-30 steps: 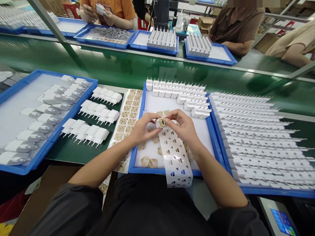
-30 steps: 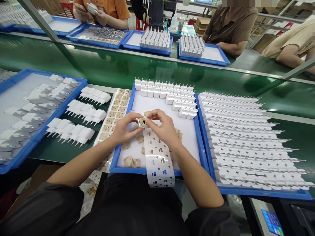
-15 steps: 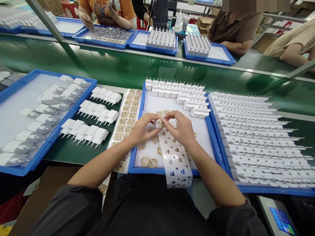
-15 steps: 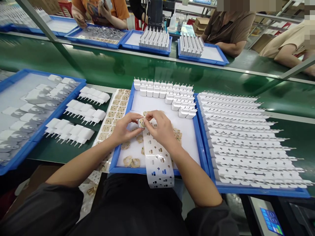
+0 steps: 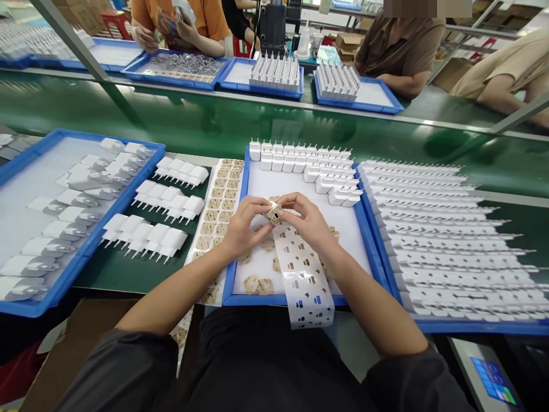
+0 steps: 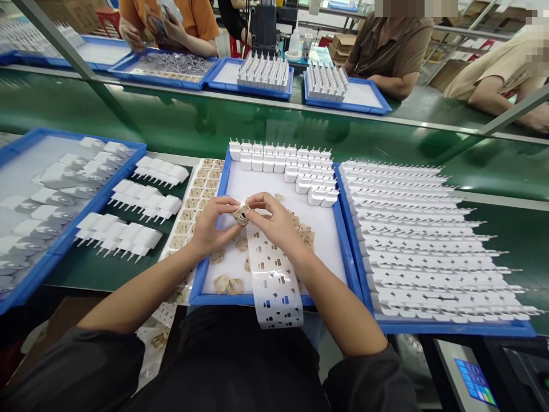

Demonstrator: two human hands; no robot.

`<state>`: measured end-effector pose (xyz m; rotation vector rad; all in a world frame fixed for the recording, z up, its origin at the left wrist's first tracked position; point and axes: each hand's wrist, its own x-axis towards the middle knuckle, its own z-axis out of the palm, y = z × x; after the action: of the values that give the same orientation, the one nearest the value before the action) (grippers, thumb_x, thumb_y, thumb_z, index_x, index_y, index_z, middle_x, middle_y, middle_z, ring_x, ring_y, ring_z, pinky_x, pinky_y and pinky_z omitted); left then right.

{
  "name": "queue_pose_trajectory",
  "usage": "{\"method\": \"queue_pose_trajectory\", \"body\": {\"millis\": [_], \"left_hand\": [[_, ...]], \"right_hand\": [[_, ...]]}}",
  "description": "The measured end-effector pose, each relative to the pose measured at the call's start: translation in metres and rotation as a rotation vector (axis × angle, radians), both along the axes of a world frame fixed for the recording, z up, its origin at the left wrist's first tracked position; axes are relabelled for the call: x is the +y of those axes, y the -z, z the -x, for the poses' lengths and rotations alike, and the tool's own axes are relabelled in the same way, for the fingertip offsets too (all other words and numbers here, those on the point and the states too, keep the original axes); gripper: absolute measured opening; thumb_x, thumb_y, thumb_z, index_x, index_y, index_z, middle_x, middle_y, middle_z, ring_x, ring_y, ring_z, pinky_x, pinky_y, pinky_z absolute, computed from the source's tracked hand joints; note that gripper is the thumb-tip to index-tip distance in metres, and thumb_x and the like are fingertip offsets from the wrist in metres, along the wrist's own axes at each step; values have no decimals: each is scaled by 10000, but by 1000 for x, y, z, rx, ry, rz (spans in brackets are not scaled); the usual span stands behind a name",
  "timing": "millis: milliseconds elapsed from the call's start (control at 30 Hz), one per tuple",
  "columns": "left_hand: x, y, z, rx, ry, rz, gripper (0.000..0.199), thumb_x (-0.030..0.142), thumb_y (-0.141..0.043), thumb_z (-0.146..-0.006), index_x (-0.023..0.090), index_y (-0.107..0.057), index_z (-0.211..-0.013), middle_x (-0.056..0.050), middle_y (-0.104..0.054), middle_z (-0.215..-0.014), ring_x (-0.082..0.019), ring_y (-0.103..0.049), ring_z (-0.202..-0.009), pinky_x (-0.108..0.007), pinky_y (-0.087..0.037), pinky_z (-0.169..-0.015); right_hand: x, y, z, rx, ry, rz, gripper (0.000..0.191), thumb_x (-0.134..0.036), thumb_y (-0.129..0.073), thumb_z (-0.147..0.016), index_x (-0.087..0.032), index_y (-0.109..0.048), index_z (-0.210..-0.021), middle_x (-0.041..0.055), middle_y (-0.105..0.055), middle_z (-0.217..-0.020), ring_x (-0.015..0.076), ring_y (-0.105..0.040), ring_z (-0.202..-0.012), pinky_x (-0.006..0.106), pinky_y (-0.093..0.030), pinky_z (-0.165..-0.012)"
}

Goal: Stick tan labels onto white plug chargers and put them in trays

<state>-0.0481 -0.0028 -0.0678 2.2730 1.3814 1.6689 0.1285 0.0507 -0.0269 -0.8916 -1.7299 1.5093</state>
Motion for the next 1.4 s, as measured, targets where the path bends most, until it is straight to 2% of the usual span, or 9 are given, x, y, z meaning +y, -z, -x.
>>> {"method": "queue_pose_trajectory", "body": {"millis": [333, 767, 967, 1133, 1400], "left_hand": [[-1, 1, 0, 122, -29, -81, 362, 131, -644, -821, 255, -491, -1125, -60, -607, -1062, -203, -616, -989, -384, -538, -821], [-1, -1, 0, 110, -8, -99, 370, 106, -633, -815, 255, -486, -1120, -62, -596, -1067, -202, -606, -997, -390, -545, -821], [-2, 1, 0, 105, 14, -102, 383, 91, -645, -807, 261, -495, -1115, -59, -598, -1080, -202, -604, -1010, -381, -541, -825], [-2, 0, 0, 77, 20, -101, 383, 95, -647, -807, 252, -495, -1121, -62, -602, -1082, -206, -606, -1013, -394, -538, -832], [-2, 1, 0, 129, -21, -115, 358, 113, -644, -819, 253, -492, -1112, -61, -602, -1075, -198, -606, -1007, -377, -543, -823]], "right_hand": [[-1, 9, 8, 164, 5, 73, 108, -300, -666, -805, -239, -618, -880, 16, -627, -979, 170, -584, -950, 333, -502, -836], [-2, 4, 7, 232, -14, 175, 128, -310, -715, -755, -245, -633, -829, 22, -621, -1021, 184, -576, -988, 344, -502, -852], [-3, 2, 6, 243, -20, 203, 69, -277, -695, -765, -248, -642, -799, 14, -610, -1023, 178, -575, -988, 348, -492, -870], [-1, 4, 5, 243, -29, 187, 91, -282, -696, -766, -242, -646, -830, 20, -610, -1044, 183, -572, -1006, 344, -492, -858], [-4, 10, 9, 235, 6, 116, 77, -270, -685, -786, -240, -640, -841, 15, -615, -1028, 178, -570, -1022, 346, -464, -919]]}}
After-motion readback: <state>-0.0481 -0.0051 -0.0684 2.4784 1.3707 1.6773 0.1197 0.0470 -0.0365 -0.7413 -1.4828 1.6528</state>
